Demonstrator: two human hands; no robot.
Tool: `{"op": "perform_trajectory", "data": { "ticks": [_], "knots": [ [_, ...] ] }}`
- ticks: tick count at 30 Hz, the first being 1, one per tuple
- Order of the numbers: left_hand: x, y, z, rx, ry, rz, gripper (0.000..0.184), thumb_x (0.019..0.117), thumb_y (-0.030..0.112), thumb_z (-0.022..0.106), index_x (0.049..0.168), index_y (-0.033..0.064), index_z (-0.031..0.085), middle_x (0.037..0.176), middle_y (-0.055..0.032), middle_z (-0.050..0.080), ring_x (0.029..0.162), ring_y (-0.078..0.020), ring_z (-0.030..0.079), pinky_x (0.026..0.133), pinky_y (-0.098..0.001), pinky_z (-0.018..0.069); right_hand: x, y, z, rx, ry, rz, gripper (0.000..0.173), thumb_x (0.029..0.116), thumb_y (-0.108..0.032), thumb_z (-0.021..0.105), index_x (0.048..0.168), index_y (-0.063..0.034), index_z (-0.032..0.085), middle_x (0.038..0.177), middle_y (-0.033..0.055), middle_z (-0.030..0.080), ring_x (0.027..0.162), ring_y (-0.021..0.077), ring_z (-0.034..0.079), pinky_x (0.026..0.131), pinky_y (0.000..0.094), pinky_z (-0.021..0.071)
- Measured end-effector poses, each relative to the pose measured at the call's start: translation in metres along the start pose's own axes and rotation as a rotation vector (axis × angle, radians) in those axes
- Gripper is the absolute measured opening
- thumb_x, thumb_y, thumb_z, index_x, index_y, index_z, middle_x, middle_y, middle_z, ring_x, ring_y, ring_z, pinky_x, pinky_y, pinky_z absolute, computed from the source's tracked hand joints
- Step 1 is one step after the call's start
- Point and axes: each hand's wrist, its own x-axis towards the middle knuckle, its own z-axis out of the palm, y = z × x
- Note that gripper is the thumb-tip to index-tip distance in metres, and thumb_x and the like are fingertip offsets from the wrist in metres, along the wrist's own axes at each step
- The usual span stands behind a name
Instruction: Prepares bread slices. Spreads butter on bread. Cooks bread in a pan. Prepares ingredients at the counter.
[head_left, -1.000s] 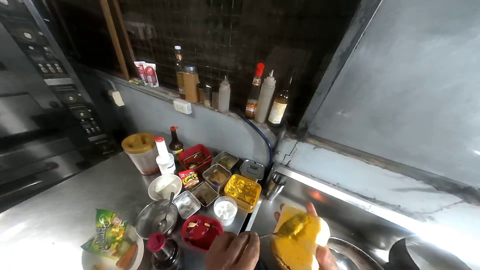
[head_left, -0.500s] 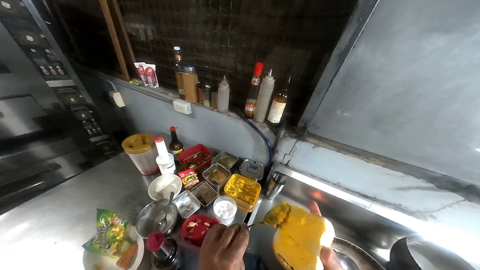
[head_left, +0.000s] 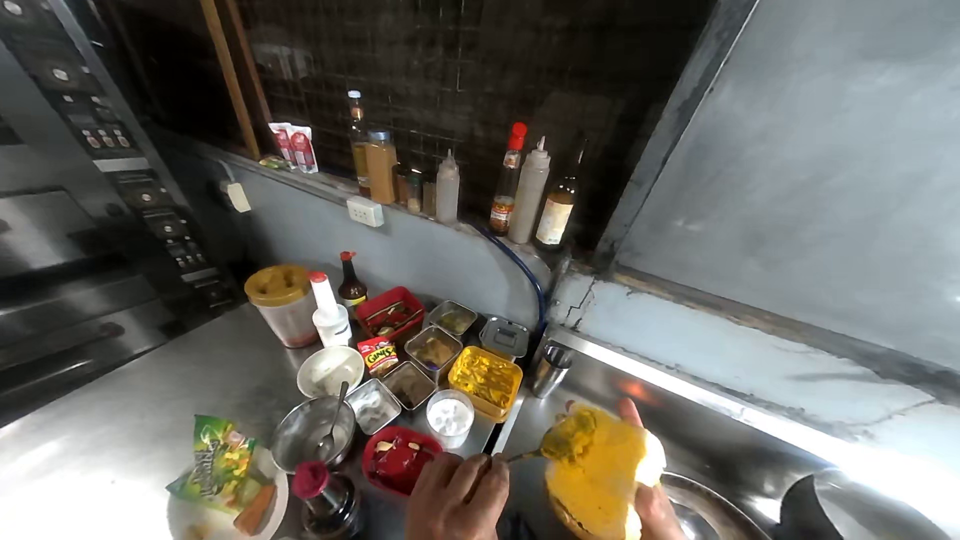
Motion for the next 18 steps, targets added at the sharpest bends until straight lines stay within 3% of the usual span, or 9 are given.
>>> {"op": "perform_trajectory", "data": {
  "ticks": [6, 11, 15, 18],
  "knots": [
    [-0.013, 0.014, -0.015, -0.288, -0.184, -0.163, 0.025, 0.0944, 0.001, 0.06, 0.107, 0.0083, 0.08, 0.103, -0.0064, 0.077, 0.096, -0.0204, 0.071, 0.086, -0.0356, 0.0589, 0.012, -0.003, -0.001, -0.02, 0.089, -0.07, 0.105, 0.0782, -0.036, 0.087, 0.161, -0.0268, 0.024, 0.147, 0.0173, 0.054, 0.128, 0.034, 0.06, 0.099, 0.0527, 0.0559],
    [-0.017, 0.029, -0.026, -0.393, -0.23, -0.174, 0.023, 0.0966, 0.002, 0.06, 0.108, 0.0045, 0.079, 0.104, -0.0094, 0.077, 0.099, -0.0203, 0.071, 0.09, -0.0333, 0.0571, 0.011, -0.001, 0.0, -0.032, 0.183, -0.106, 0.1, 0.0756, -0.036, 0.09, 0.156, -0.0246, 0.032, 0.131, 0.0121, 0.066, 0.113, 0.0264, 0.069, 0.09, 0.0459, 0.0613],
    [-0.015, 0.033, -0.031, -0.498, -0.223, -0.163, 0.021, 0.0992, 0.003, 0.06, 0.108, 0.0026, 0.078, 0.102, -0.0112, 0.077, 0.097, -0.0201, 0.071, 0.09, -0.0337, 0.0562, 0.013, -0.001, -0.002, -0.063, 0.179, -0.132, 0.1, 0.076, -0.035, 0.089, 0.156, -0.0231, 0.03, 0.132, 0.0095, 0.066, 0.114, 0.0232, 0.069, 0.091, 0.0425, 0.0616],
    [-0.007, 0.03, -0.036, -0.54, -0.205, -0.181, 0.02, 0.1, 0.003, 0.059, 0.108, 0.0012, 0.078, 0.102, -0.0116, 0.077, 0.099, -0.0189, 0.071, 0.093, -0.0352, 0.0565, 0.011, 0.0, -0.004, 0.005, 0.207, -0.118, 0.081, 0.0752, -0.04, 0.088, 0.145, -0.0228, 0.05, 0.126, 0.0092, 0.07, 0.112, 0.0238, 0.07, 0.091, 0.0437, 0.0614]
  ]
}}
